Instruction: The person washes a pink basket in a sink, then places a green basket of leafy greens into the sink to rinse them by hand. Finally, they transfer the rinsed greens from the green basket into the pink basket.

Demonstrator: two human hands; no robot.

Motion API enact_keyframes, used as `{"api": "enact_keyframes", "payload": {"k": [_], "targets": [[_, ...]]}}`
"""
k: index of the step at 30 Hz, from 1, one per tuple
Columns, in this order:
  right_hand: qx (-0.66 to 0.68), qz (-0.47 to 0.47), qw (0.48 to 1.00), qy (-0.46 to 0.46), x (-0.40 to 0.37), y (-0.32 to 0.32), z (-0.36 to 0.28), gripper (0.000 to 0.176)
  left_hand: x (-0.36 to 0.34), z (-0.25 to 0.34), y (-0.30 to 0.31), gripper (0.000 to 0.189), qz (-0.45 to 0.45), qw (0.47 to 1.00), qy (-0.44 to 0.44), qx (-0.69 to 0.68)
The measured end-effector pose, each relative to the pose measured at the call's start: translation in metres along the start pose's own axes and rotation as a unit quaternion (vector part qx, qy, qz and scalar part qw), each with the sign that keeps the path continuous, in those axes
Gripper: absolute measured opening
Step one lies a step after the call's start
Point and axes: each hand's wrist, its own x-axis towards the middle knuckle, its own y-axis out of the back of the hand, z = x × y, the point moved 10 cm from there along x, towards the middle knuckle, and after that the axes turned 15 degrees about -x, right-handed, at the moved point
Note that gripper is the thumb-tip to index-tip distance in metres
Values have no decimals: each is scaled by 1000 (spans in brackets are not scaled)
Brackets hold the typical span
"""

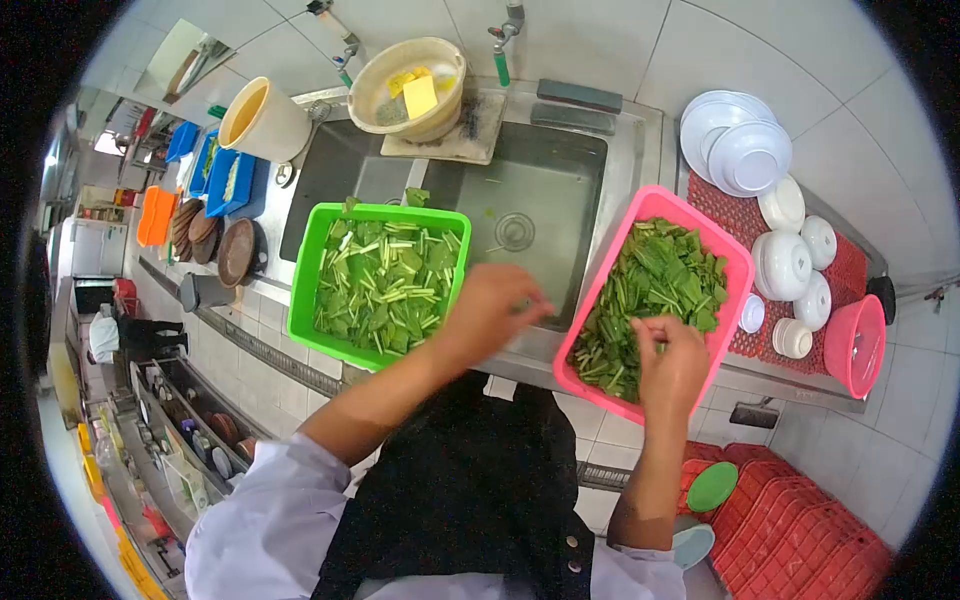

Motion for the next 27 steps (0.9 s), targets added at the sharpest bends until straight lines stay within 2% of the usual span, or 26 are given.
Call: {"api": "enact_keyframes", "payload": {"k": [2,4,5,6,8,9,10,11,13,14,15,17,18,20,21,23,24,25,27], "targets": [[107,-10,993,41,16,-29,-54,18,-5,-44,76,19,78,995,38,43],[163,-58,981,91,36,-90,-117,20,-13,-94,161,14,145,985,71,63],[171,-90,975,107,50,-126,-146,21,-18,-125,201,13,155,972,149,99],[177,-121,968,127,69,-163,-170,23,-16,-143,232,14,149,971,154,111],[106,-140,972,157,110,-241,-196,29,-15,-177,282,17,151,969,156,119],[101,-139,972,161,125,-269,-204,29,-10,-186,290,21,86,972,120,182],[54,-111,966,229,136,-289,-223,33,-7,-196,291,24,21,966,83,244],[8,-85,952,294,142,-311,-239,38,-9,-212,300,24,25,966,86,242],[-41,-95,943,315,152,-350,-246,36,-19,-245,286,30,-103,978,137,120],[-65,-102,938,324,154,-365,-246,35,-25,-257,283,27,-133,970,189,77],[-88,-109,932,334,155,-378,-247,34,-27,-261,286,27,-134,969,195,73],[-52,-264,943,198,168,-409,-225,27,-27,-263,292,30,-123,977,161,59],[-55,-265,942,200,174,-405,-231,27,-28,-267,298,32,-109,979,158,74],[77,-236,950,190,181,-377,-250,21,-33,-275,304,32,-95,980,166,53],[74,-239,949,190,185,-366,-261,21,-35,-280,308,32,-85,981,170,33],[58,-409,888,200,177,-374,-285,23,-37,-287,313,32,-87,981,173,5],[30,-416,874,249,177,-374,-302,30,-36,-289,314,31,-89,981,173,-19],[28,-417,874,249,180,-372,-324,30,-36,-291,317,31,-87,981,173,-21],[-197,-454,820,287,165,-383,-359,36,-37,-296,320,28,-92,974,197,-60]]}}
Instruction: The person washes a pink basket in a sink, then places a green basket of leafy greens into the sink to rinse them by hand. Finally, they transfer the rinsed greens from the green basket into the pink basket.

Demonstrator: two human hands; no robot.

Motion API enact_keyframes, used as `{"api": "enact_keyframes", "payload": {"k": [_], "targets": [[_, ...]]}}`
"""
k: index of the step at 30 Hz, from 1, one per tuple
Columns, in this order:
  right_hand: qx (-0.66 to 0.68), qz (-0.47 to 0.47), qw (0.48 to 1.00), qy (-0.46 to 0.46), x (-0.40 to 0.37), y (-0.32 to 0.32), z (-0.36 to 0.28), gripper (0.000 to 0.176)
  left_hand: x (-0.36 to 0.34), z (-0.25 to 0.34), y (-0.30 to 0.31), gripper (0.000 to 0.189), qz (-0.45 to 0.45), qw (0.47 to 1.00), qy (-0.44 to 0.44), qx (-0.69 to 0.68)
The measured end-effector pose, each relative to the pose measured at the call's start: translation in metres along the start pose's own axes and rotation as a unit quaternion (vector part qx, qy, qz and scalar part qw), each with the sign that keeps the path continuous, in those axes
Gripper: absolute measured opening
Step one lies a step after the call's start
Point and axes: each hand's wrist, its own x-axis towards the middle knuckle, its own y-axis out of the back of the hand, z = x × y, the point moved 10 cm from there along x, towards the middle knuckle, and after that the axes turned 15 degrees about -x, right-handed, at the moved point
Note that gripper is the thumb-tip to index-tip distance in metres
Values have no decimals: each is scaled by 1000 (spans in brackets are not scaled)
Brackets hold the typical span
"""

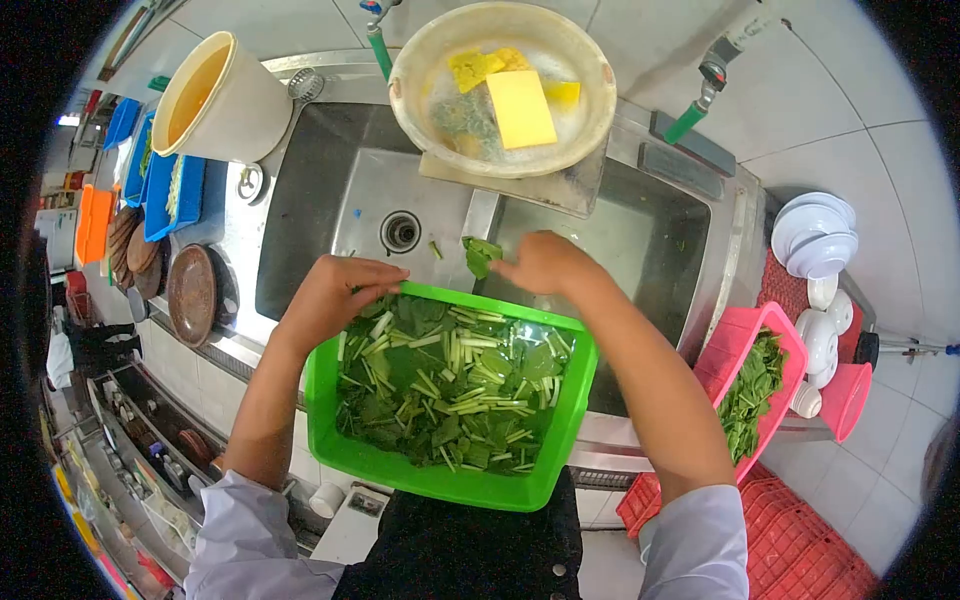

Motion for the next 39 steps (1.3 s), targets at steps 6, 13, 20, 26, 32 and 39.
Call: {"api": "enact_keyframes", "payload": {"k": [6,13,20,26,32,39], "targets": [[10,81,997,-6,39,-2,-30,44,-6,9,33,19,173,977,-6,-125],[188,201,961,31,-119,54,6,33,-70,17,6,27,289,819,81,-489],[130,431,876,-175,-386,11,119,27,-54,120,-185,30,132,865,124,-468],[336,643,661,-189,-578,-75,222,26,-4,274,-393,25,-83,943,-84,-310],[-62,427,858,-277,-498,-132,247,48,-3,264,-508,69,-134,971,-142,138],[136,381,878,-255,-464,-240,231,66,-62,226,-543,66,-151,925,-201,286]]}}
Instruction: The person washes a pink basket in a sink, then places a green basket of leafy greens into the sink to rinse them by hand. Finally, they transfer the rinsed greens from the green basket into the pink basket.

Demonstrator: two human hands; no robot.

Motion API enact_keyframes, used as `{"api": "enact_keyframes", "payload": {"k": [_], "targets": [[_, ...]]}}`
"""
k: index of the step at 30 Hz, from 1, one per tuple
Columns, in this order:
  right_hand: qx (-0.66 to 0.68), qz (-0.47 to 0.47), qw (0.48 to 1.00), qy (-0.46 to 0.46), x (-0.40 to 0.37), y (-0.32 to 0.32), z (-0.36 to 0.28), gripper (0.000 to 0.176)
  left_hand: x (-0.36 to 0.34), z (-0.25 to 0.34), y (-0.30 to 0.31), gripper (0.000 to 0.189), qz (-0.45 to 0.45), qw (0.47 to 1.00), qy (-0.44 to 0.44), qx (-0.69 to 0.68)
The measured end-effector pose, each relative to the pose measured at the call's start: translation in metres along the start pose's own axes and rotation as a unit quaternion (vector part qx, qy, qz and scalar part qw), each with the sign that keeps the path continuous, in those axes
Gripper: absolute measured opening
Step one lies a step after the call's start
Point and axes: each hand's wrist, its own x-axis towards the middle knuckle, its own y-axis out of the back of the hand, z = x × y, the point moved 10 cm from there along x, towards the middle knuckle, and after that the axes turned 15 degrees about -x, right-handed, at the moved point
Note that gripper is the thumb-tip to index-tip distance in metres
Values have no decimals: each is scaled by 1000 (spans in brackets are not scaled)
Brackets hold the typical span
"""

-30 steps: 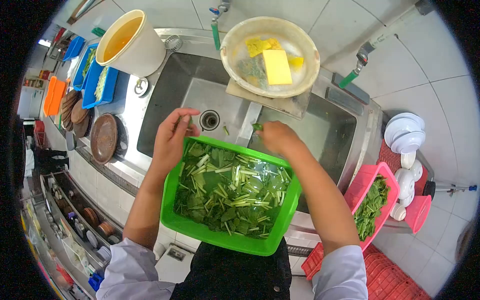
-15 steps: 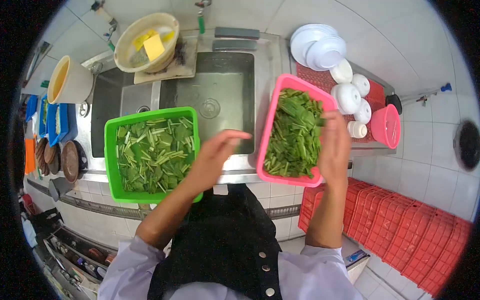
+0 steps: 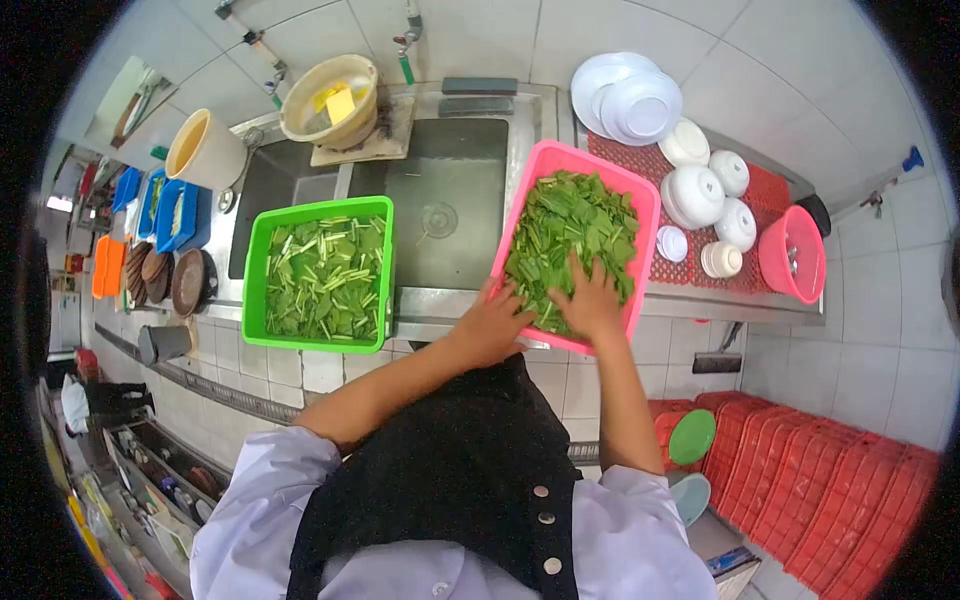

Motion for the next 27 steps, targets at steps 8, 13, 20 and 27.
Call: {"api": "enact_keyframes", "payload": {"k": [8,13,20,27], "targets": [[-88,36,994,52,43,74,-52,50,-11,5,-5,32,67,997,-41,22],[-156,72,977,129,123,-22,-67,51,-19,4,-9,18,3,1000,-14,1],[-211,-15,969,128,87,14,-94,46,-101,-28,101,27,244,929,-21,-277],[-79,119,979,145,33,70,-177,32,-294,-187,194,37,381,881,273,-63]]}}
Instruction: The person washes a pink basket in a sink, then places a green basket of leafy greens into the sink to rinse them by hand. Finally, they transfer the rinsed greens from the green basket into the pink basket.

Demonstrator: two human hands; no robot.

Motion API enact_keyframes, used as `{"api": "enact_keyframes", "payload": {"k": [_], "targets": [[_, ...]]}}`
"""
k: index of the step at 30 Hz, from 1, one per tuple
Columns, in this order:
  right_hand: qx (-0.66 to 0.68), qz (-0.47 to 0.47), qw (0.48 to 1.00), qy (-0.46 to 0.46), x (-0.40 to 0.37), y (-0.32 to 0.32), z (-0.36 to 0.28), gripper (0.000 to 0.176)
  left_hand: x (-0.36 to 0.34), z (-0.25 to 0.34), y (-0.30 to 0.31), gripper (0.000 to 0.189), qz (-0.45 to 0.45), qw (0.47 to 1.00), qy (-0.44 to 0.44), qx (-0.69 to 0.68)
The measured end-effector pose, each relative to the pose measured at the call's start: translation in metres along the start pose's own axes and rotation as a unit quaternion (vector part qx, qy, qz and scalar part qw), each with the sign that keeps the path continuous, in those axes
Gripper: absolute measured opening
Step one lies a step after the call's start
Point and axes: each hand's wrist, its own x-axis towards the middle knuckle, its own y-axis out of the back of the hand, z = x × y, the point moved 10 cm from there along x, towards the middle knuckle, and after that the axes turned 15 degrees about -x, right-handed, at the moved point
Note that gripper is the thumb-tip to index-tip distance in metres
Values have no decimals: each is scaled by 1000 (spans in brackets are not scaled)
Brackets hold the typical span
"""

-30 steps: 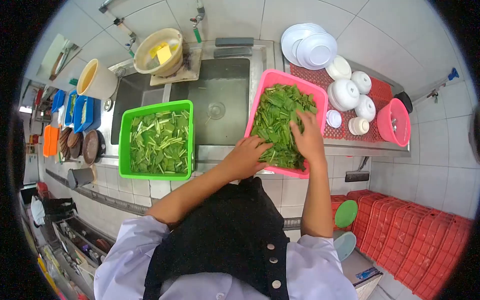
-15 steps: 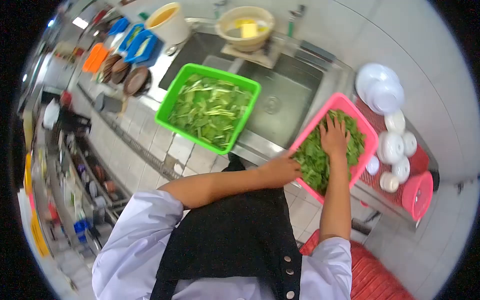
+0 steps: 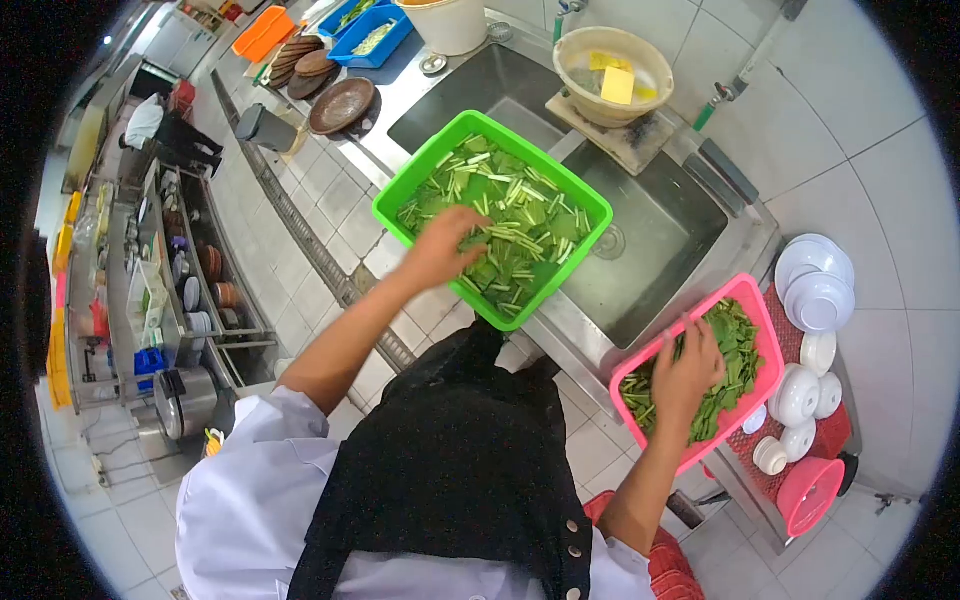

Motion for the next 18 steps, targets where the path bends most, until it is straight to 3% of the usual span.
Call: {"api": "enact_keyframes", "payload": {"k": [2,4,6,8,10,11,13,14,16,18], "targets": [[188,19,979,77,5,11,-55,31,7,-36,36,41,7,999,33,15],[373,-21,921,113,12,6,-124,29,17,-72,61,48,39,995,87,2],[429,-102,882,167,25,-7,-206,33,45,-93,58,56,19,996,81,13],[338,-77,921,180,54,-53,-254,46,76,-121,44,64,-6,997,69,28],[197,-151,968,47,82,-144,-262,60,105,-189,26,86,69,982,167,51],[194,-145,970,31,95,-169,-273,60,119,-220,9,105,61,975,214,-16],[204,-196,950,-134,109,-218,-265,68,140,-238,-14,107,72,966,240,-66],[200,-197,948,-150,118,-230,-265,68,141,-253,-23,109,97,949,279,-110],[314,-197,920,-128,122,-252,-278,65,138,-252,-33,108,49,927,327,-177],[381,-184,893,-153,116,-257,-287,58,145,-254,-40,95,59,908,275,-310]]}}
